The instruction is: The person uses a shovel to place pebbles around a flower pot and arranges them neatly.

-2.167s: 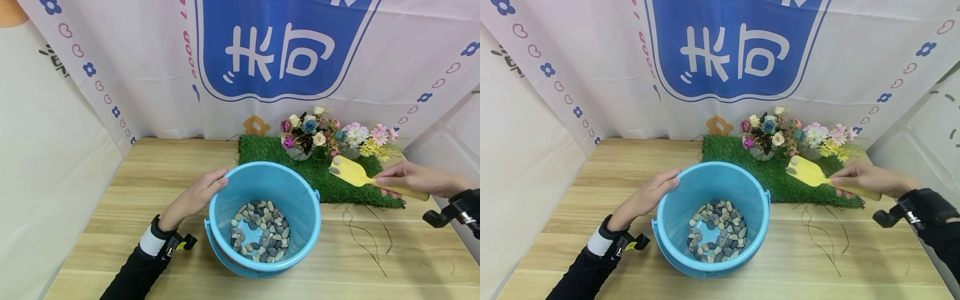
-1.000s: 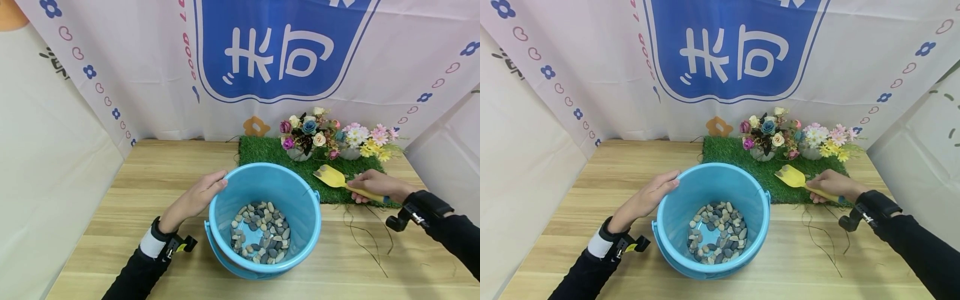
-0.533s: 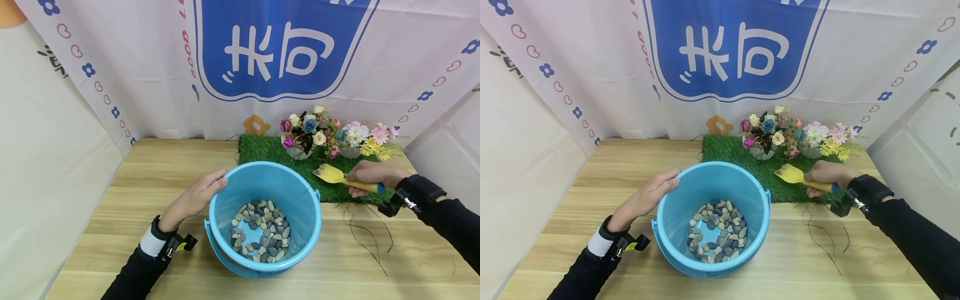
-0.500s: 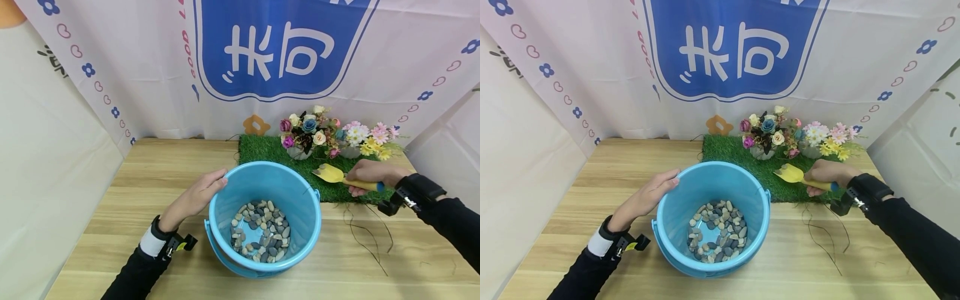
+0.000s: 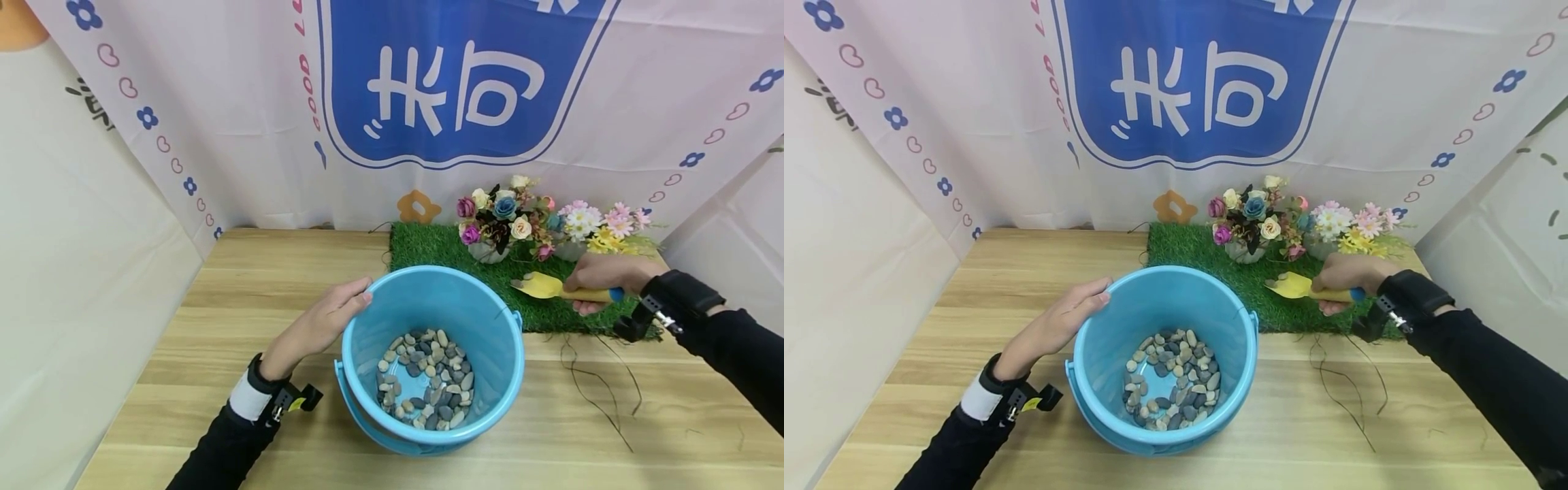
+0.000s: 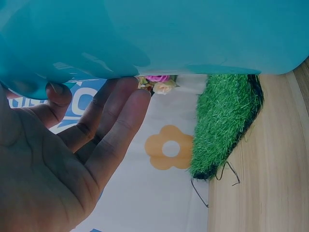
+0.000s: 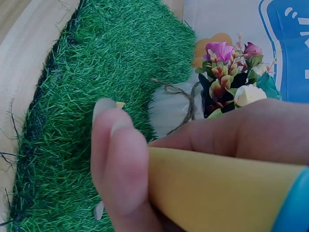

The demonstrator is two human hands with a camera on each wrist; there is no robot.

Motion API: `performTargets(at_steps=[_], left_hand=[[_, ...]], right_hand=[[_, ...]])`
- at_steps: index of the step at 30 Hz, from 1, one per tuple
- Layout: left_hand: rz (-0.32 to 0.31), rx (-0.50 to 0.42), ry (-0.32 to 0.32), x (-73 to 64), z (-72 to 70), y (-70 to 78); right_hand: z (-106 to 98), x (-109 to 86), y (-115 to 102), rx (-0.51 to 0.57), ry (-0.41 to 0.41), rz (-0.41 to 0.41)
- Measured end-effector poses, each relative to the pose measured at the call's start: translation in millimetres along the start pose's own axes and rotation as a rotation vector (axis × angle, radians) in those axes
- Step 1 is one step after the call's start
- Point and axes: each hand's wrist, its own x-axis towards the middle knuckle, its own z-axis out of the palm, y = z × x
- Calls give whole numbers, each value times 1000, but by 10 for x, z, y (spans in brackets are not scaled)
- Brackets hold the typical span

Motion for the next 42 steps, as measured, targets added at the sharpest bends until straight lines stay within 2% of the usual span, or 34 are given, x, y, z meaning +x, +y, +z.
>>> performTargets(at_steps=[4, 11, 17, 23, 29, 32, 35, 38, 42], left_hand=[[4, -8, 1, -2, 5, -58], [-5, 1, 10, -18, 23, -365], [-3, -9, 9, -25, 27, -422], [-1, -15, 6, -26, 22, -418], [8, 3, 13, -24, 18, -428], [10, 6, 11, -26, 20, -425], [8, 1, 11, -26, 22, -421], [9, -2, 13, -22, 24, -422], [2, -4, 14, -21, 26, -422]], right_hand=[[-3, -25, -41, -39, 2, 7], [-21, -108, -97, -147, -14, 15], [-71, -272, -101, -229, -30, -8], [-149, -463, -143, -331, -43, -147], [-207, -608, -281, -444, 28, -347], [-194, -666, -371, -430, 89, -421], [-164, -721, -466, -411, 140, -451], [-129, -755, -560, -391, 155, -486], [-72, -776, -682, -379, 155, -575]])
